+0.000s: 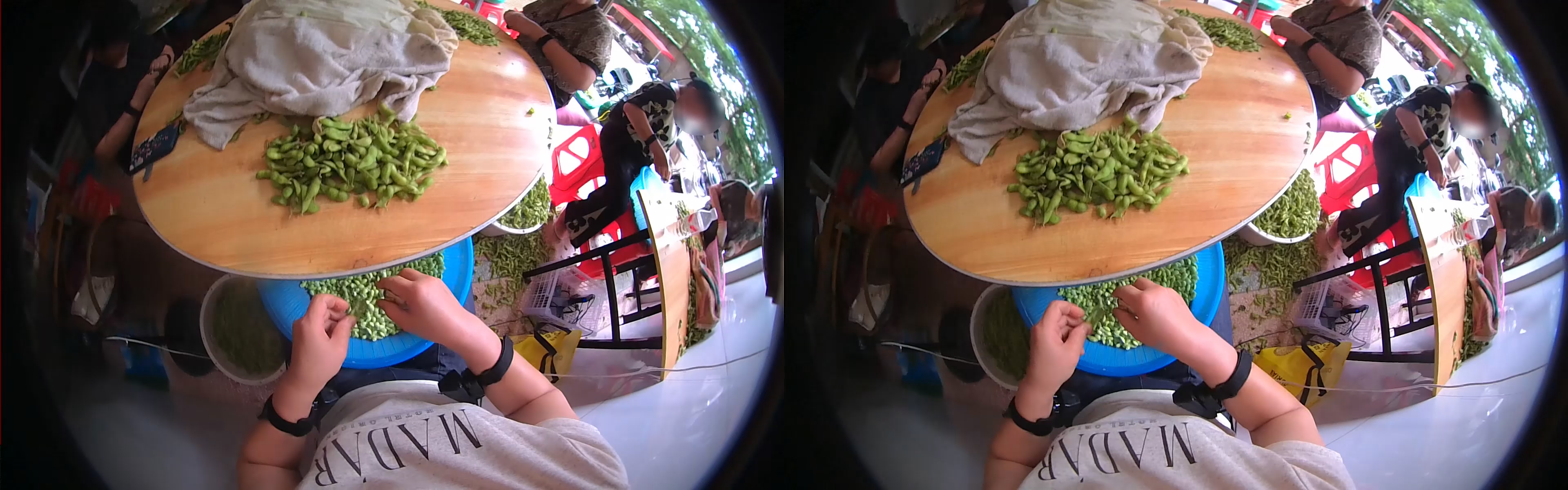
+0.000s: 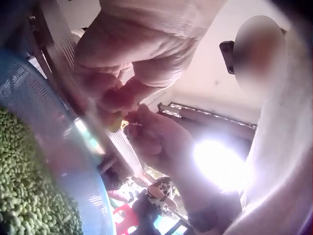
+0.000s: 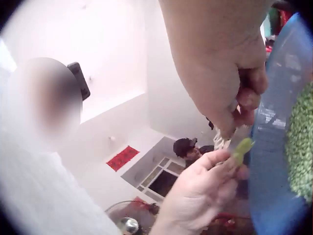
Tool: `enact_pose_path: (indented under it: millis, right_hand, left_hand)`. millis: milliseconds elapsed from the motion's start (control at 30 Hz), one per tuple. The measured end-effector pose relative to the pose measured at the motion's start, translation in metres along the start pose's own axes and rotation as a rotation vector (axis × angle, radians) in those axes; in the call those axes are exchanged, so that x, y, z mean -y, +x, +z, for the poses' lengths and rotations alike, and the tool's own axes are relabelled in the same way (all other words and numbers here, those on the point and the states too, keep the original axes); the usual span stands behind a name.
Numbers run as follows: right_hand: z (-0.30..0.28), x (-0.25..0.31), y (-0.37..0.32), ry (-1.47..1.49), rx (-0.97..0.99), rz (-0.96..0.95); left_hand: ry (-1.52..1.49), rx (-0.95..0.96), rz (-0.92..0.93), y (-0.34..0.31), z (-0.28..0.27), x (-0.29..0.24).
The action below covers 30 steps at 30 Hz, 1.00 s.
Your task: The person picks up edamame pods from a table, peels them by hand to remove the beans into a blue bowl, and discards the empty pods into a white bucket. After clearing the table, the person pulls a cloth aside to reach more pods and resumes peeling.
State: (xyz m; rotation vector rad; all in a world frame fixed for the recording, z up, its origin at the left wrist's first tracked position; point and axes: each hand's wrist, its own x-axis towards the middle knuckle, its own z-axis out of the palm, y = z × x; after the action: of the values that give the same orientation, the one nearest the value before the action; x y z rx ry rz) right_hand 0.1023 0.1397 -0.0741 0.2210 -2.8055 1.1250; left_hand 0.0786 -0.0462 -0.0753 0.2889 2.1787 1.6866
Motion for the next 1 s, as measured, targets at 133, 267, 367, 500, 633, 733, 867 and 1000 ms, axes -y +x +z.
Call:
enact_pose_path:
  millis: [133,267,367,500,633,733,867,1000]
  right_hand:
    - [-0.010,0.023,0.004,0.433,0.084,-0.013]
    - [-0.003,0.020,0.002,0.641,0.166,0.125]
    - [-0.004,0.022,0.000,0.951,0.270,0.272]
    - [-0.006,0.019,0.002,1.010,0.311,0.283]
    - [-0.008,0.016,0.009,0.535,0.212,0.108]
    - [-0.007,0.023,0.019,0.503,0.211,0.039]
    - [0.006,0.036,0.030,0.508,0.204,-0.018]
    - [0.009,0.023,0.028,0.728,0.330,0.187]
  left_hand:
    - [-0.009,0.038,0.086,0.001,0.002,-0.005]
    - [-0.278,0.061,0.086,-0.004,0.003,-0.004]
    - [-0.407,0.029,0.128,-0.009,0.009,-0.015]
    - [-0.476,0.034,0.067,-0.009,0.007,-0.010]
    - [-0.237,-0.121,0.031,-0.019,-0.015,-0.001]
    - [-0.243,-0.146,-0.030,-0.017,-0.031,0.008]
    - [-0.337,-0.132,0.003,-0.010,-0.021,0.000]
    - [-0.482,-0.006,-0.032,-0.005,-0.013,-0.003]
